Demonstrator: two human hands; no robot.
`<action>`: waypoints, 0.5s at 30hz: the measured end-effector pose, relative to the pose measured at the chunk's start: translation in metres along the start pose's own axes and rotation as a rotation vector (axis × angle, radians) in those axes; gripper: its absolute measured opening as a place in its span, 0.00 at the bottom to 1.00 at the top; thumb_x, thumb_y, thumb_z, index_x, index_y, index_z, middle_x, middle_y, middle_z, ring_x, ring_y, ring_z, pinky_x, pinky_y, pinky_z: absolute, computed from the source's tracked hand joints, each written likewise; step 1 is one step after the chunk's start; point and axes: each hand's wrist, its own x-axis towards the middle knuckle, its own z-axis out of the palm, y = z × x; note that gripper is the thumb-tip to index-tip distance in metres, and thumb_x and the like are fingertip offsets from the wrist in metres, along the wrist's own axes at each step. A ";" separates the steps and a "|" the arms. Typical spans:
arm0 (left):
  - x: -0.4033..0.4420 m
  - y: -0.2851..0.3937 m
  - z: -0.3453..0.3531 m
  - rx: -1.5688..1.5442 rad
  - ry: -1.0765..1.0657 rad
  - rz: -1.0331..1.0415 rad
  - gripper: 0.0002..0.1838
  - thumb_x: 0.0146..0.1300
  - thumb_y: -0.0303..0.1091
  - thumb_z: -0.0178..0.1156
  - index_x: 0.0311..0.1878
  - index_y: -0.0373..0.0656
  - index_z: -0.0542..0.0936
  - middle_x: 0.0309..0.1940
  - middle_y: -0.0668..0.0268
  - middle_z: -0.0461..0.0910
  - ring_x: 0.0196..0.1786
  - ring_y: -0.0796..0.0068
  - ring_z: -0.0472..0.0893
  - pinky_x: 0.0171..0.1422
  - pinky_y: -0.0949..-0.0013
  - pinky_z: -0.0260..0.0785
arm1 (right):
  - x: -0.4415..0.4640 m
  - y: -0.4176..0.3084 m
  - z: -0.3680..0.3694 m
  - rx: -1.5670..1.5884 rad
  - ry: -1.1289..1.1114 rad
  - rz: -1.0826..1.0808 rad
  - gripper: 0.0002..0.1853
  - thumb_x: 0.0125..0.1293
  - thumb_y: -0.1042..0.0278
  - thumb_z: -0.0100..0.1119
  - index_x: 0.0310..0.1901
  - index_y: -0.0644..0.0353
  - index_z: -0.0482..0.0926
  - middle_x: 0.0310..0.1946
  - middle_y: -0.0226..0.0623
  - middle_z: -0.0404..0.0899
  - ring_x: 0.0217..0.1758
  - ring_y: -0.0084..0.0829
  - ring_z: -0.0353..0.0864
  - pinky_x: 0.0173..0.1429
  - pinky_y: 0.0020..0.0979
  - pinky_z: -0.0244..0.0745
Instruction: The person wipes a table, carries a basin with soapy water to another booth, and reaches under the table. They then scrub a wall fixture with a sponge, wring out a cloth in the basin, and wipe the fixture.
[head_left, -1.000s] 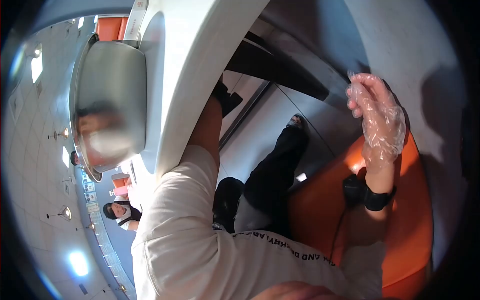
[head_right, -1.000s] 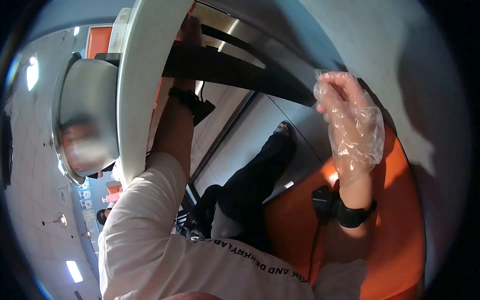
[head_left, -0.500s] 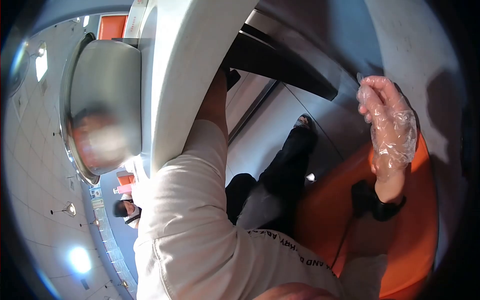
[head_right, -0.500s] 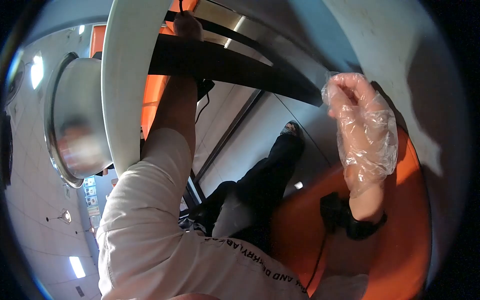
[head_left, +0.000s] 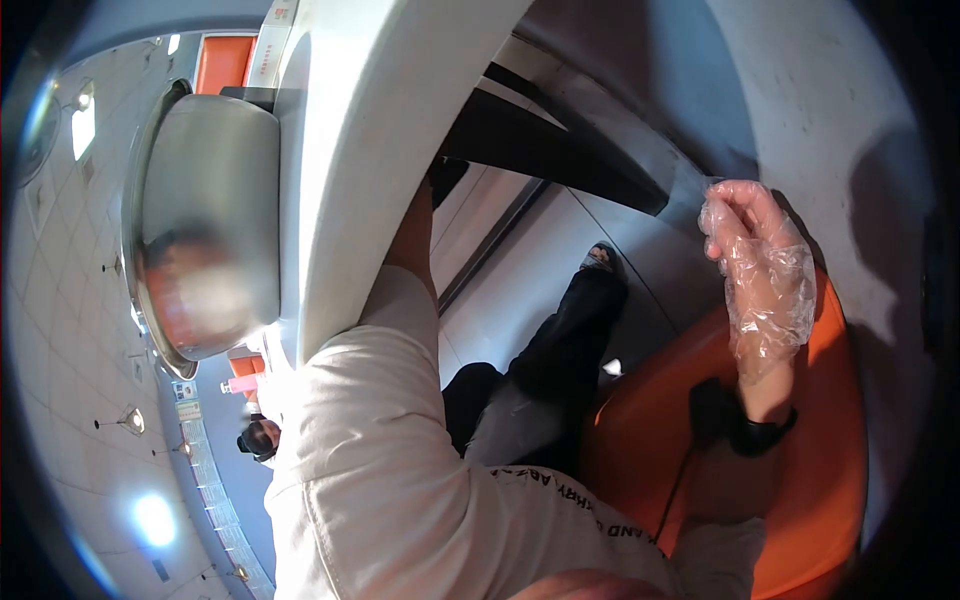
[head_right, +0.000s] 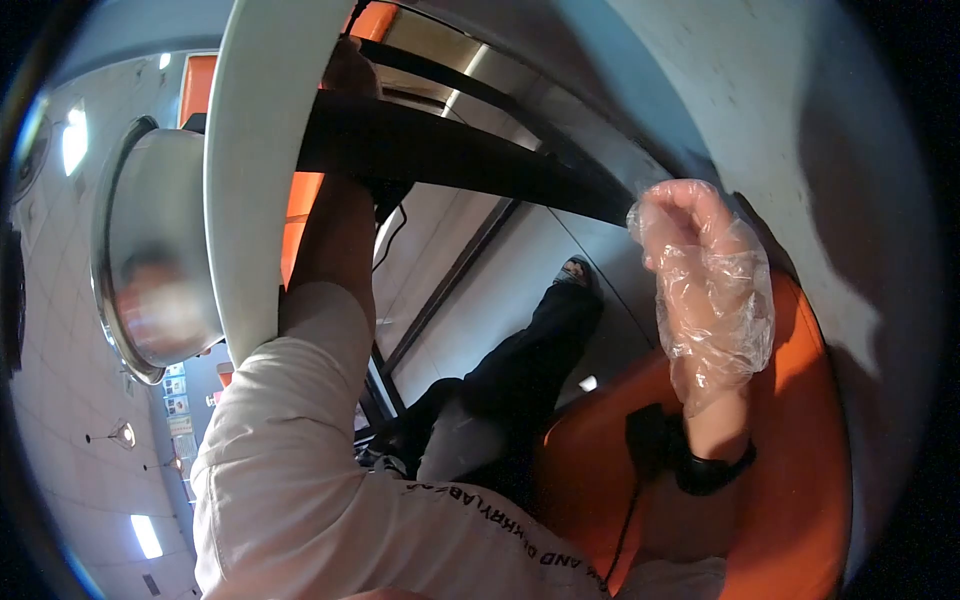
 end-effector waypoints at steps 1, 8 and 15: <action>0.000 -0.007 -0.003 0.005 0.024 -0.003 0.13 0.72 0.39 0.53 0.49 0.43 0.80 0.31 0.68 0.73 0.31 0.73 0.73 0.37 0.67 0.66 | 0.002 0.004 -0.003 -0.007 -0.006 -0.006 0.06 0.67 0.75 0.60 0.44 0.64 0.80 0.32 0.27 0.75 0.31 0.16 0.66 0.35 0.18 0.61; -0.022 -0.014 -0.027 -0.135 0.010 -0.042 0.12 0.72 0.39 0.54 0.47 0.43 0.81 0.27 0.70 0.73 0.27 0.76 0.72 0.33 0.70 0.66 | -0.001 0.000 0.002 -0.165 0.019 0.019 0.05 0.67 0.74 0.60 0.42 0.64 0.80 0.32 0.25 0.75 0.32 0.15 0.66 0.37 0.18 0.61; -0.081 0.040 -0.033 -0.437 -0.402 -0.222 0.11 0.71 0.38 0.54 0.45 0.42 0.81 0.23 0.72 0.72 0.23 0.79 0.71 0.28 0.72 0.65 | 0.003 0.012 0.001 -0.053 0.033 -0.001 0.08 0.67 0.65 0.63 0.42 0.61 0.82 0.31 0.21 0.74 0.32 0.15 0.68 0.39 0.18 0.62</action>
